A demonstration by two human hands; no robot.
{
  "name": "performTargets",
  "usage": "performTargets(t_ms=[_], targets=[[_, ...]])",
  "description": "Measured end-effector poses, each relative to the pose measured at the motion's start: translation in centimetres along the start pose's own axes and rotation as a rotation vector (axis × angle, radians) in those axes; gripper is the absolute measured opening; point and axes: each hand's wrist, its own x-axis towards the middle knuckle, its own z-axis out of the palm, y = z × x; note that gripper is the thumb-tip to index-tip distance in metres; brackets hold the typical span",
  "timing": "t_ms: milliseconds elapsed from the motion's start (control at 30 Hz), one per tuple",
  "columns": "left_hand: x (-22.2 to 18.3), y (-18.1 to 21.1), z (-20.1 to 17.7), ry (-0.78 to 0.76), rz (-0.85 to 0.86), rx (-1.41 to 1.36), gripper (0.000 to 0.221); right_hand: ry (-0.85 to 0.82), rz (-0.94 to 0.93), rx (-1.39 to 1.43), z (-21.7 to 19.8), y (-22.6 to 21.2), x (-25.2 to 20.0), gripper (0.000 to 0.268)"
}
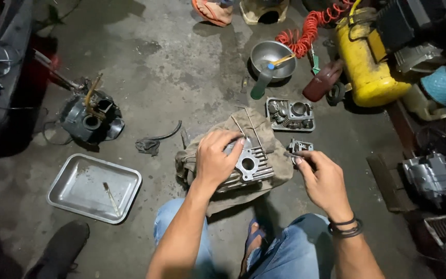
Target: Cleaning a motorcycle cylinder head using a small metal tool to remove debris from the cooling fins and internal surfaces.
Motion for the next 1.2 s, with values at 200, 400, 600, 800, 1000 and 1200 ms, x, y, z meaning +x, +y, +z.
performTargets(t_ms=[200, 400, 600, 800, 1000, 1200], targets=[[-0.8, -0.7, -1.1, 0.032, -0.197, -0.096, 0.016, 0.124, 0.103, 0.375, 3.6, 2.1, 1.1, 0.018], [-1.2, -4.5, -2.8, 0.121, -0.512, -0.227, 0.021, 0.161, 0.278, 0.825, 7.3, 3.0, 2.7, 0.017], [-1.3, -2.7, -2.7, 0.009, -0.56, -0.199, 0.02, 0.182, 0.33, 0.841, 9.4, 7.3, 3.2, 0.015], [-1.7, -3.1, -2.4, -0.135, -0.503, -0.214, 0.031, 0.174, 0.358, 0.895, 9.7, 5.1, 2.0, 0.014], [-3.5, 1.9, -2.0, -0.104, -0.315, 0.127, 0.078, 0.151, 0.276, 0.839, 12.5, 4.8, 2.1, 0.008], [-9.7, 5.2, 2.2, -0.043, -0.329, 0.278, 0.107, 0.147, 0.115, 0.605, 11.3, 3.0, 2.0, 0.019]])
